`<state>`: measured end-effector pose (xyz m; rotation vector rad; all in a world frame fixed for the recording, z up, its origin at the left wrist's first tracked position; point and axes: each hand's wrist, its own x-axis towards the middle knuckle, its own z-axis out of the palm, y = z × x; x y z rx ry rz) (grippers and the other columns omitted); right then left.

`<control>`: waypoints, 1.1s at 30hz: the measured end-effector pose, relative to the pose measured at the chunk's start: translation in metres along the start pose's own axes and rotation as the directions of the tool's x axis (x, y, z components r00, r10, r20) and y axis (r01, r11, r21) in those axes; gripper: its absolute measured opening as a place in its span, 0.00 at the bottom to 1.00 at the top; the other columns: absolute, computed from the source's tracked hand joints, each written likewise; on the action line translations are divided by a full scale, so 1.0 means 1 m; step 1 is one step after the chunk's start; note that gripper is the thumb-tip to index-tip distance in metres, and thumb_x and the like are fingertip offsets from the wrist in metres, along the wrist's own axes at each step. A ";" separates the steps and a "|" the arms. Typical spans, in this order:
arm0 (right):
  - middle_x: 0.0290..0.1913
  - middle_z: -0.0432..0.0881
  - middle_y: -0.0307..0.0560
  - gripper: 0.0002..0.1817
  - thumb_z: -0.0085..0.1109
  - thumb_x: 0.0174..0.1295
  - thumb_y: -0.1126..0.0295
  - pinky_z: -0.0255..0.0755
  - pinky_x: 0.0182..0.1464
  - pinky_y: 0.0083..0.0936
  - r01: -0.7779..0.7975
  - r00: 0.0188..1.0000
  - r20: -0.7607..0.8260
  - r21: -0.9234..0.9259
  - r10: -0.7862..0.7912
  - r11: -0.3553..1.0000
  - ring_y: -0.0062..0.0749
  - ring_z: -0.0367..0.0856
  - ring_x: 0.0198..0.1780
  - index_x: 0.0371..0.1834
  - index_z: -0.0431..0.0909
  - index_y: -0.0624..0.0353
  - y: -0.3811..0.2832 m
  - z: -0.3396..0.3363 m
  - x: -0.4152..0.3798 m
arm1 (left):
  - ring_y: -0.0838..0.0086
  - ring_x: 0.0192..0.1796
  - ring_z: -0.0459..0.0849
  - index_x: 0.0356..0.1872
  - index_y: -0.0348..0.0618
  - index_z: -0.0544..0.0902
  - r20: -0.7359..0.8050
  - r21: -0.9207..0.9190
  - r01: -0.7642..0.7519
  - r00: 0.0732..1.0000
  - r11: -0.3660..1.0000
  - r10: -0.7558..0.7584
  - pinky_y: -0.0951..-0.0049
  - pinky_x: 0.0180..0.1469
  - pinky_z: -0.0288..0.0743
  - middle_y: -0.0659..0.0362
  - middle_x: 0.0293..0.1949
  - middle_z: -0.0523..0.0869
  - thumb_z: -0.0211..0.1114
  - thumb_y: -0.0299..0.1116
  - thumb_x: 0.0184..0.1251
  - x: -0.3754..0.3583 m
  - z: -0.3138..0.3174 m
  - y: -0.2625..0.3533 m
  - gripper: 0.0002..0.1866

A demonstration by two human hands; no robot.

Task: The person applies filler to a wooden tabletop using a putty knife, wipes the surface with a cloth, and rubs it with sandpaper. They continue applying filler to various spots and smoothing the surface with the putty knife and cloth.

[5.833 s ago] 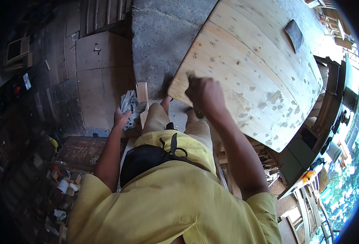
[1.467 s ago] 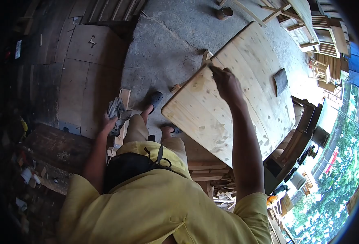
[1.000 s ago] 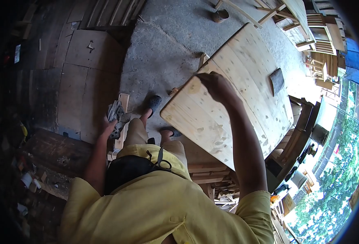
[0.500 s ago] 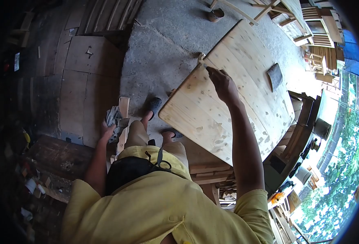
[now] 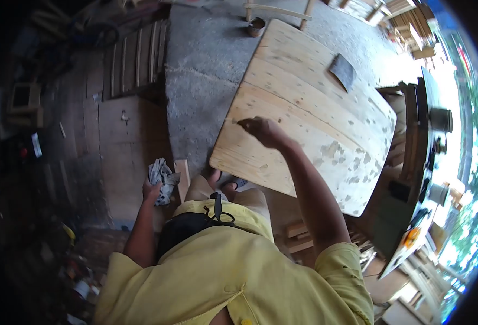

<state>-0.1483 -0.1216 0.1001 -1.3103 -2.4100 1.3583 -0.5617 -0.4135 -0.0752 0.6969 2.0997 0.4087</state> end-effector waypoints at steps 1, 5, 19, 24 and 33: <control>0.51 0.87 0.53 0.17 0.52 0.76 0.63 0.79 0.49 0.35 -0.089 0.996 -0.008 0.089 0.090 0.992 0.42 0.86 0.47 0.63 0.80 0.53 -0.011 0.003 -0.016 | 0.50 0.59 0.84 0.65 0.32 0.75 -0.058 -0.046 -0.107 0.993 0.993 0.104 0.60 0.63 0.74 0.40 0.54 0.85 0.71 0.39 0.53 0.007 -0.005 0.003 0.37; 0.42 0.87 0.46 0.19 0.57 0.75 0.60 0.78 0.37 0.27 -0.288 0.938 -0.041 0.456 0.343 0.842 0.28 0.82 0.38 0.65 0.79 0.54 -0.006 0.028 -0.088 | 0.54 0.59 0.83 0.64 0.30 0.74 -0.104 -0.109 -0.266 0.961 0.958 0.255 0.62 0.64 0.72 0.44 0.57 0.84 0.72 0.35 0.55 0.016 -0.042 0.108 0.35; 0.37 0.81 0.37 0.20 0.58 0.76 0.64 0.76 0.36 0.19 -0.070 0.416 -0.427 0.865 0.803 0.497 0.18 0.78 0.34 0.66 0.78 0.59 -0.001 0.065 -0.116 | 0.55 0.57 0.82 0.63 0.45 0.76 0.108 0.081 -0.996 0.053 0.044 0.993 0.60 0.61 0.72 0.51 0.57 0.83 0.75 0.41 0.55 0.112 0.131 0.637 0.33; 0.39 0.81 0.38 0.18 0.57 0.75 0.66 0.76 0.37 0.20 -0.101 0.241 -0.338 0.924 0.910 0.369 0.18 0.79 0.34 0.65 0.80 0.58 -0.033 0.053 -0.035 | 0.47 0.76 0.62 0.76 0.45 0.64 0.236 0.249 -0.896 -0.312 -0.368 0.920 0.44 0.77 0.53 0.44 0.74 0.66 0.67 0.45 0.65 0.150 0.250 0.676 0.40; 0.48 0.84 0.48 0.18 0.61 0.70 0.63 0.78 0.43 0.35 -0.551 0.138 -0.582 0.627 0.801 0.551 0.45 0.85 0.41 0.62 0.83 0.45 -0.058 0.003 0.076 | 0.51 0.78 0.58 0.79 0.56 0.62 0.492 0.190 -0.821 -0.394 -0.538 0.776 0.37 0.78 0.40 0.54 0.79 0.61 0.53 0.54 0.74 0.159 0.266 0.656 0.35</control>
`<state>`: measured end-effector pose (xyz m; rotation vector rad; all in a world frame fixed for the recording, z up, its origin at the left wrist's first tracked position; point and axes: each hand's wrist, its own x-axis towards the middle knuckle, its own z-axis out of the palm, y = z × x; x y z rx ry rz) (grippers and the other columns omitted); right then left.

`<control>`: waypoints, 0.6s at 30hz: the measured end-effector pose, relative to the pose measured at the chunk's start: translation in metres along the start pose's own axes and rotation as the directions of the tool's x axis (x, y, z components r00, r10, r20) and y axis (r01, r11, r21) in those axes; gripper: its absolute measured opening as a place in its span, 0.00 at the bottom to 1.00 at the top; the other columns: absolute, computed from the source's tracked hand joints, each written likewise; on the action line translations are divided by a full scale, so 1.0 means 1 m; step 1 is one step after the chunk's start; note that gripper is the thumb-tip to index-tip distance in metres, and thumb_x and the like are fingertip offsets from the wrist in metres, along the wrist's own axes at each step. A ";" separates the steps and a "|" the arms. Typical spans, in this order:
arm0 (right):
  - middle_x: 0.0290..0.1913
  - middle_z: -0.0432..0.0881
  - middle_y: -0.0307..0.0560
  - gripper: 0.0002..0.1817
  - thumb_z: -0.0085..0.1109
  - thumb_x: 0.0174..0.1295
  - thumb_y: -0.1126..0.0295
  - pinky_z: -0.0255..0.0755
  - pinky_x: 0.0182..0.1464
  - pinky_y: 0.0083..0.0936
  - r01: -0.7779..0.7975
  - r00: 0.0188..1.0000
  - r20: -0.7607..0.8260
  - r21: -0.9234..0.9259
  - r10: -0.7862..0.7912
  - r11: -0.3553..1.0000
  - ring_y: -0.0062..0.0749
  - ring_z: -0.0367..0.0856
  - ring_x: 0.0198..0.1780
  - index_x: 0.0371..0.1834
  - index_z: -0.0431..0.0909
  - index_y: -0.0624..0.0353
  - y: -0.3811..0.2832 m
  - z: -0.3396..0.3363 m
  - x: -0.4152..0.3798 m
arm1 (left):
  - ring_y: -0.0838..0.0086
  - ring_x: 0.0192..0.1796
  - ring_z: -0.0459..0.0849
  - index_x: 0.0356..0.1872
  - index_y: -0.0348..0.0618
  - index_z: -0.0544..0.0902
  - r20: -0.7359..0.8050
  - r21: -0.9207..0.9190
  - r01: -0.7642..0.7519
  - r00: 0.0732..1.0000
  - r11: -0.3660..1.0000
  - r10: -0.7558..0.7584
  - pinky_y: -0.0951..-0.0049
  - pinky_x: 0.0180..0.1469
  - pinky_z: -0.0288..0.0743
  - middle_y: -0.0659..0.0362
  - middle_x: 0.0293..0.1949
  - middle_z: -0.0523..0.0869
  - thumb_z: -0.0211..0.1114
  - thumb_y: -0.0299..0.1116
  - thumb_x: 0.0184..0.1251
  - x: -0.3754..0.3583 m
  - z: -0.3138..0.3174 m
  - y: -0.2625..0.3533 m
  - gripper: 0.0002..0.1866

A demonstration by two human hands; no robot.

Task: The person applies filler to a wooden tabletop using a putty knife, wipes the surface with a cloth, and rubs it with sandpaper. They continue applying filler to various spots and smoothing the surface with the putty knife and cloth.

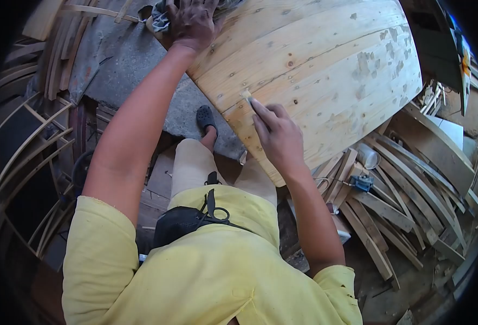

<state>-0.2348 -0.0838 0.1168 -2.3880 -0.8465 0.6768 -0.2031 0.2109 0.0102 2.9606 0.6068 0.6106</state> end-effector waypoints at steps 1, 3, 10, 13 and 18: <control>0.47 0.83 0.47 0.19 0.61 0.69 0.62 0.79 0.43 0.37 0.015 1.000 -0.010 -0.085 -0.016 0.996 0.45 0.85 0.41 0.63 0.83 0.44 -0.004 0.005 0.005 | 0.51 0.78 0.58 0.79 0.56 0.62 0.010 -0.008 -0.006 1.000 1.000 0.006 0.37 0.78 0.40 0.54 0.79 0.61 0.53 0.54 0.74 -0.002 0.003 0.001 0.35; 0.45 0.83 0.47 0.19 0.61 0.69 0.61 0.78 0.43 0.38 -0.016 1.000 -0.004 -0.178 0.015 0.984 0.46 0.86 0.40 0.62 0.83 0.46 -0.014 0.013 0.010 | 0.50 0.75 0.64 0.76 0.56 0.67 -0.161 0.012 -0.031 0.986 0.999 0.033 0.37 0.77 0.45 0.53 0.76 0.67 0.59 0.54 0.70 -0.005 0.007 0.001 0.35; 0.40 0.81 0.49 0.20 0.62 0.64 0.60 0.78 0.42 0.41 -0.097 0.988 0.086 -0.318 0.130 0.943 0.48 0.85 0.38 0.59 0.84 0.50 -0.036 0.000 0.016 | 0.50 0.73 0.67 0.73 0.54 0.71 -0.171 -0.115 -0.035 0.985 0.993 0.015 0.39 0.77 0.46 0.52 0.73 0.72 0.60 0.55 0.69 0.004 0.001 0.000 0.34; 0.40 0.81 0.50 0.20 0.62 0.64 0.60 0.78 0.42 0.42 -0.104 0.992 0.044 -0.273 0.120 0.956 0.50 0.85 0.38 0.59 0.84 0.51 -0.032 0.008 0.028 | 0.51 0.74 0.66 0.74 0.54 0.70 -0.119 -0.110 -0.022 0.993 0.994 0.008 0.40 0.77 0.45 0.52 0.73 0.71 0.59 0.54 0.69 -0.002 0.000 0.002 0.34; 0.39 0.81 0.52 0.21 0.63 0.62 0.61 0.77 0.44 0.44 -0.084 0.974 0.169 -0.342 0.149 0.936 0.52 0.84 0.37 0.57 0.84 0.52 -0.038 0.009 0.021 | 0.52 0.75 0.64 0.76 0.55 0.67 -0.058 -0.039 0.012 0.998 0.999 -0.014 0.42 0.78 0.44 0.53 0.75 0.68 0.58 0.50 0.69 0.003 -0.003 0.002 0.34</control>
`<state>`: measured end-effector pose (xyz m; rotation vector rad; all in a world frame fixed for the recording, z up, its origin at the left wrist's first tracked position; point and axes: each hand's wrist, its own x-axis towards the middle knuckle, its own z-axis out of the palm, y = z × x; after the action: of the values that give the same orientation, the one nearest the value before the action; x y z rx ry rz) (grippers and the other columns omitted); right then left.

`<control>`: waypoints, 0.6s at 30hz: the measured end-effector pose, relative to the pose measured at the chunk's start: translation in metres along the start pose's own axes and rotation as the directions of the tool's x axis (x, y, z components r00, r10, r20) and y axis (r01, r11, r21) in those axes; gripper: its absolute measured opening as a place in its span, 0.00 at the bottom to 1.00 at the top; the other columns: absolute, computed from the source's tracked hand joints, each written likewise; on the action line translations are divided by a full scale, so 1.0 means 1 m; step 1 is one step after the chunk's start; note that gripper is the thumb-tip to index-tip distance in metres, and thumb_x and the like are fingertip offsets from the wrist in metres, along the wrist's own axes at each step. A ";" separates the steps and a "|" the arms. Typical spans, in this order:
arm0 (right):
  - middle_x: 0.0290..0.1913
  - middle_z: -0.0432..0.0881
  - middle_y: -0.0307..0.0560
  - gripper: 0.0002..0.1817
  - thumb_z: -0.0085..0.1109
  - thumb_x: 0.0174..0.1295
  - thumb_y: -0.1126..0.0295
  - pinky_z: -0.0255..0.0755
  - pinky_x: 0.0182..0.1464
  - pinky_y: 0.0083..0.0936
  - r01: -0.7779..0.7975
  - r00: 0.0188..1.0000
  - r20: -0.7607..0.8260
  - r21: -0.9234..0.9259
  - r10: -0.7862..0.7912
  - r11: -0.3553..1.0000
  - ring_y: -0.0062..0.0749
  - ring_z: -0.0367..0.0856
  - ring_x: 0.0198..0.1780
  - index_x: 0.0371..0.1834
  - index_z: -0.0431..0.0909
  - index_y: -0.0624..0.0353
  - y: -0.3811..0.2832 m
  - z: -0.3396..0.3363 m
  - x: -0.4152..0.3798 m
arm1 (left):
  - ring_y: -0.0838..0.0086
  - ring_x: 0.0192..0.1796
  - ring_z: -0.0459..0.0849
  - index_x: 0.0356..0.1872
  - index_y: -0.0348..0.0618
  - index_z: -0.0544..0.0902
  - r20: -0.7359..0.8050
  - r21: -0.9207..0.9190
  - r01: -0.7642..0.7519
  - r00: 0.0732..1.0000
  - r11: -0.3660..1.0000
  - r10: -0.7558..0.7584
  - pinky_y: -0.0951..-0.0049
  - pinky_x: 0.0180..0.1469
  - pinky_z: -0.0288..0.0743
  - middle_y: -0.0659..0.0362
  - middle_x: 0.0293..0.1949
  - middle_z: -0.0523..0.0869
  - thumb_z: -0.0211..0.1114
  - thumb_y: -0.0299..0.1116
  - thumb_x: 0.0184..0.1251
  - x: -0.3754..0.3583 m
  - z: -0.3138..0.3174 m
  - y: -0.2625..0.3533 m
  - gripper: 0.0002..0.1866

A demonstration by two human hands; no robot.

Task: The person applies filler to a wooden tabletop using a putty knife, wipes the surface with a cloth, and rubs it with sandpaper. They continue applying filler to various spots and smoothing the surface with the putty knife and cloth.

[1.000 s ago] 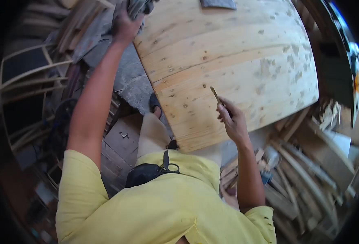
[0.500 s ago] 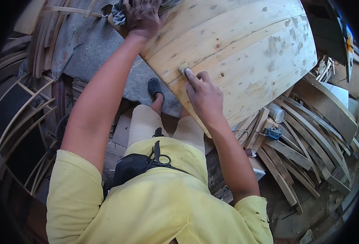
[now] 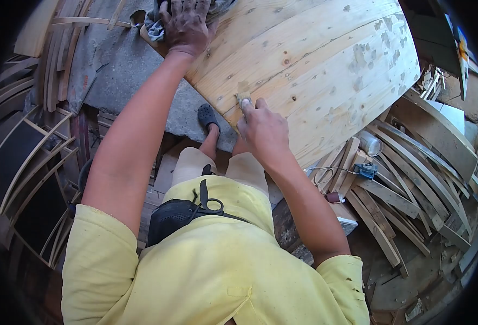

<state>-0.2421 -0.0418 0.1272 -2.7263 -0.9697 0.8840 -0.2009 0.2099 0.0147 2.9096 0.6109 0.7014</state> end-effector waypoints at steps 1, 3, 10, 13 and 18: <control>0.39 0.81 0.52 0.21 0.63 0.62 0.61 0.77 0.44 0.44 -0.003 1.000 0.000 0.001 0.003 1.000 0.52 0.84 0.37 0.57 0.84 0.52 -0.002 -0.005 0.000 | 0.52 0.75 0.64 0.76 0.55 0.67 0.001 -0.002 -0.002 1.000 1.000 0.002 0.42 0.78 0.44 0.53 0.75 0.68 0.58 0.50 0.69 -0.001 0.000 0.001 0.34; 0.39 0.81 0.52 0.19 0.63 0.61 0.61 0.77 0.44 0.45 -0.005 0.999 0.040 0.021 0.005 1.000 0.52 0.84 0.38 0.55 0.85 0.52 -0.002 -0.013 0.002 | 0.53 0.75 0.64 0.75 0.55 0.68 -0.021 -0.022 -0.001 1.000 1.000 0.000 0.43 0.77 0.45 0.54 0.74 0.68 0.58 0.48 0.69 -0.001 0.001 0.001 0.34; 0.41 0.81 0.53 0.16 0.61 0.62 0.61 0.79 0.44 0.46 -0.032 0.998 -0.060 0.064 0.036 0.997 0.54 0.85 0.38 0.51 0.86 0.53 0.001 -0.005 0.000 | 0.52 0.72 0.66 0.74 0.55 0.70 0.006 -0.016 -0.008 1.000 1.000 0.008 0.41 0.76 0.47 0.54 0.73 0.70 0.59 0.48 0.67 0.003 -0.006 0.001 0.33; 0.40 0.81 0.52 0.19 0.63 0.61 0.60 0.79 0.44 0.46 -0.004 0.999 -0.039 0.080 0.007 0.997 0.53 0.85 0.38 0.55 0.85 0.53 0.012 -0.009 -0.004 | 0.51 0.72 0.67 0.74 0.55 0.70 -0.023 -0.011 -0.024 0.999 1.000 0.024 0.40 0.76 0.48 0.54 0.73 0.70 0.60 0.48 0.66 0.003 -0.006 0.000 0.34; 0.40 0.81 0.52 0.20 0.63 0.61 0.61 0.79 0.44 0.45 -0.062 0.989 -0.127 0.102 0.075 0.993 0.52 0.85 0.39 0.55 0.85 0.54 0.025 -0.011 0.007 | 0.52 0.73 0.66 0.74 0.55 0.70 0.008 0.026 -0.022 1.000 0.999 0.022 0.41 0.77 0.47 0.52 0.73 0.69 0.60 0.48 0.66 0.002 -0.007 0.000 0.34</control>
<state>-0.2179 -0.0559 0.1260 -2.7089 -0.7912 0.7322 -0.2027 0.2109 0.0220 2.9464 0.5923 0.6899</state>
